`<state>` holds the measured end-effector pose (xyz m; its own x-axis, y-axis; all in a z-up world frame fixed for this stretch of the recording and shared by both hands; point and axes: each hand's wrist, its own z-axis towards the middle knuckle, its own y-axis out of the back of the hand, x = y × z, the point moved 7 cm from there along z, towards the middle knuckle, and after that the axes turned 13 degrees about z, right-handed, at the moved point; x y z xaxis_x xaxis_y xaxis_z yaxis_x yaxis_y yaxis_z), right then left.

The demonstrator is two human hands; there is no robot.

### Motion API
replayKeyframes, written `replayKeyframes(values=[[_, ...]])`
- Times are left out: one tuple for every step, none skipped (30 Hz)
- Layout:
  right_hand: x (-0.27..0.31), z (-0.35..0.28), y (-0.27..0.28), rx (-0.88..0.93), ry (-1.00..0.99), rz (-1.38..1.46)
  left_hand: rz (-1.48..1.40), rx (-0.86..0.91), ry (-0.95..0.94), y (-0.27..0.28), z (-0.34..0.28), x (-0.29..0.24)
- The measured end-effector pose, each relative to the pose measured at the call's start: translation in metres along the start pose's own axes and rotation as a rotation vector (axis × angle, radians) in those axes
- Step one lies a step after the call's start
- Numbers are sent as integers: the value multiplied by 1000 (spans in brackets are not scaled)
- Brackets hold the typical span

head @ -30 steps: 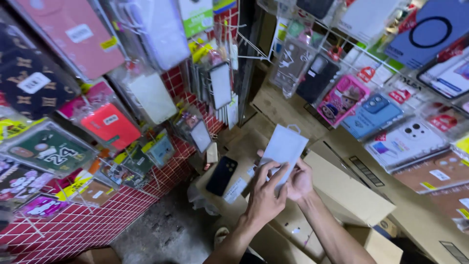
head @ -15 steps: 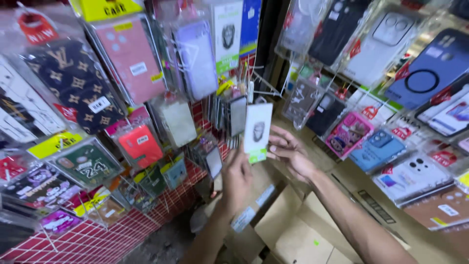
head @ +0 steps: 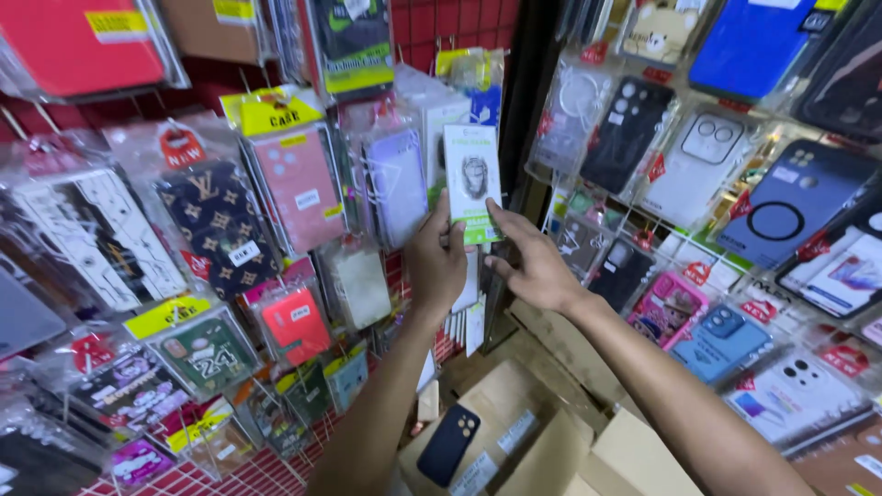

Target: The person removes packaged phone accessories from a cardboard box and hangs them on a wall display rack. The person also picks up a phone case, inspects it, and places it back in the box.

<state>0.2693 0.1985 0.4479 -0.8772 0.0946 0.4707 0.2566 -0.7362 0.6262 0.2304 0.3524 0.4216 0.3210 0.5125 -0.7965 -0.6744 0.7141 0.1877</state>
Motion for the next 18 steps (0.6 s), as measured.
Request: replayKeyframes(values=[[11, 7, 2, -5, 10, -1, 2, -5, -10, -2, 3, 1], [9, 14, 4, -9, -157, 65, -45, -51, -122, 0, 6, -5], [8, 19, 5, -9, -323, 132, -92, -95, -236, 1, 9, -10], [4, 22, 6, -13, -313, 129, -93, -99, -246, 2, 13, -15], [4, 26, 7, -16, -239, 109, -123, -94, -223, 2, 17, -16], [4, 28, 7, -15, -170, 90, -153, -86, -195, 1, 19, -17], [0, 33, 9, -17, -166, 87, -154, -88, -200, 2, 24, -22], [-1, 34, 9, -21, -132, 45, -162, -74, -130, 2, 26, -21], [-3, 36, 9, -24, -98, 3, -169, -60, -59, 2, 27, -20], [-7, 38, 9, -27, -94, 0, -171, -61, -65, -1, 29, -17], [-10, 41, 7, -14, -69, -50, -192, -75, -71, -3, 31, -13], [-13, 42, 5, -1, -48, -99, -213, -86, -76, -5, 32, -10], [-13, 45, 6, -4, -46, -101, -213, -86, -79, -5, 33, -10], [-16, 46, 4, 15, -71, -106, -208, -91, -71, -6, 33, -10], [-19, 48, 3, 33, -96, -111, -202, -96, -63, -7, 33, -9], [-17, 50, 4, 30, -97, -113, -204, -94, -66, -11, 36, -3], [-18, 52, 4, 32, -122, -117, -206, -109, -45, -14, 38, 4], [-18, 53, 5, 35, -148, -121, -208, -123, -22, -18, 40, 11]])
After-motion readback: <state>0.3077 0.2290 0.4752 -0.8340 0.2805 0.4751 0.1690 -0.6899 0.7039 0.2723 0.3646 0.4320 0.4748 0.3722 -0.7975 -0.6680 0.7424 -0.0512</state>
